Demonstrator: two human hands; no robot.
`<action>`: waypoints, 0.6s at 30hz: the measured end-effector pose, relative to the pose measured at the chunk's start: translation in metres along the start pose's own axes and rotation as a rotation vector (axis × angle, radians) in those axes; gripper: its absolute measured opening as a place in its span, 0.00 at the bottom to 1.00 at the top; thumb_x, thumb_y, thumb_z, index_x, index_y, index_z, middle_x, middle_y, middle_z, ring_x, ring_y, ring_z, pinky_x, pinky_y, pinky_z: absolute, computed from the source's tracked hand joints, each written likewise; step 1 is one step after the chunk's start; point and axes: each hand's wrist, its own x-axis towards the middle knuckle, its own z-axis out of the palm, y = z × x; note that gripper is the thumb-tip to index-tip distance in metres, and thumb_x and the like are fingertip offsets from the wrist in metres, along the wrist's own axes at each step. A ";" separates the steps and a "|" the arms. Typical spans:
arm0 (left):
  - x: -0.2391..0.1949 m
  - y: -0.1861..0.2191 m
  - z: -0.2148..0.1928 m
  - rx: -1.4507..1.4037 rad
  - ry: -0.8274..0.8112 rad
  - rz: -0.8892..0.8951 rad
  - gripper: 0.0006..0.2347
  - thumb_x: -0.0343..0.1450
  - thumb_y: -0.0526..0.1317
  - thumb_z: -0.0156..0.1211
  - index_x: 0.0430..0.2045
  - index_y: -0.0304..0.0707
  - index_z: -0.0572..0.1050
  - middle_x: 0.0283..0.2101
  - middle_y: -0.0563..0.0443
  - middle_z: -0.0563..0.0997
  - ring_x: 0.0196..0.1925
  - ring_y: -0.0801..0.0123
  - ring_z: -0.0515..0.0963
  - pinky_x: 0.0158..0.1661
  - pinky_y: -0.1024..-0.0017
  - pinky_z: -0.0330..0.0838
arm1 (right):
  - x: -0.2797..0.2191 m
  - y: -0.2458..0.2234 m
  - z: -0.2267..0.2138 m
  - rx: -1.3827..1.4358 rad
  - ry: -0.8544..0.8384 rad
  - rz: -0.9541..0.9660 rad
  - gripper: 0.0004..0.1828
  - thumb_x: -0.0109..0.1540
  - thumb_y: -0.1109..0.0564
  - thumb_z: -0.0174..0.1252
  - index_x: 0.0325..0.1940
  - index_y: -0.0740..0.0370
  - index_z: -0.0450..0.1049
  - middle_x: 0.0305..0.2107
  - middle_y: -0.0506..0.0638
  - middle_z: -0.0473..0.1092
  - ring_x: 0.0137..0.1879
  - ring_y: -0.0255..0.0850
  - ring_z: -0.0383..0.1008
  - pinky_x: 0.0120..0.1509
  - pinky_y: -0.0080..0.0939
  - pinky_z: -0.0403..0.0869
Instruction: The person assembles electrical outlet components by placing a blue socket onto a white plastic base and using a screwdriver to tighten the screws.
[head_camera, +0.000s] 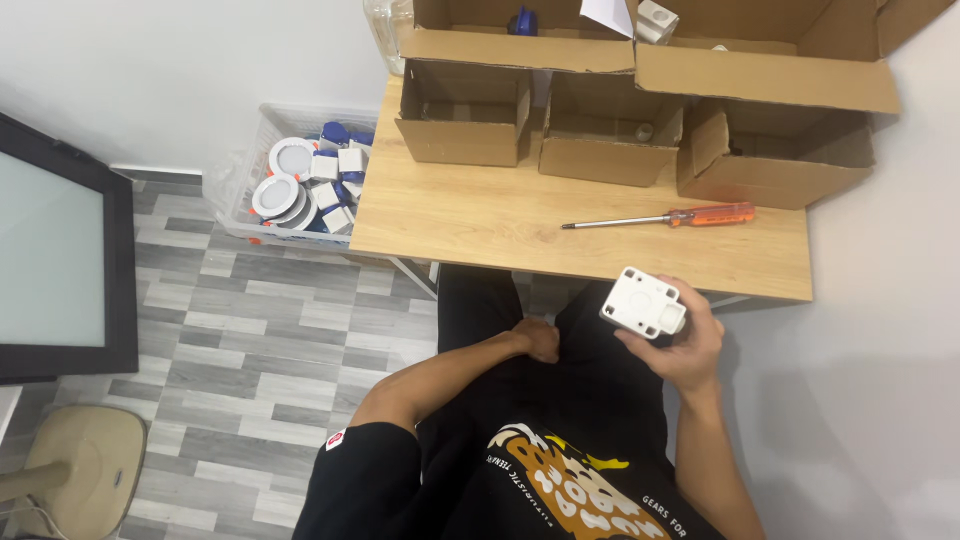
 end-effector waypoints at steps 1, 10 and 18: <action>-0.001 -0.001 -0.004 0.000 0.000 0.001 0.17 0.68 0.49 0.59 0.34 0.34 0.87 0.34 0.36 0.88 0.38 0.45 0.88 0.36 0.58 0.81 | 0.007 0.001 0.000 -0.001 0.000 0.000 0.47 0.49 0.51 0.85 0.64 0.77 0.73 0.51 0.65 0.80 0.55 0.57 0.83 0.59 0.53 0.80; 0.008 -0.012 -0.010 0.035 -0.251 0.091 0.35 0.62 0.66 0.60 0.55 0.36 0.84 0.56 0.30 0.85 0.63 0.33 0.81 0.65 0.38 0.67 | 0.034 0.024 0.000 -0.021 -0.019 -0.038 0.45 0.52 0.52 0.84 0.65 0.78 0.73 0.52 0.66 0.79 0.56 0.56 0.82 0.60 0.53 0.79; 0.011 -0.014 0.009 -0.027 0.026 0.109 0.13 0.67 0.45 0.57 0.24 0.39 0.87 0.27 0.41 0.86 0.34 0.47 0.87 0.41 0.58 0.76 | 0.063 0.023 0.015 -0.015 -0.034 -0.045 0.44 0.52 0.53 0.86 0.64 0.78 0.74 0.52 0.66 0.79 0.57 0.55 0.82 0.62 0.50 0.78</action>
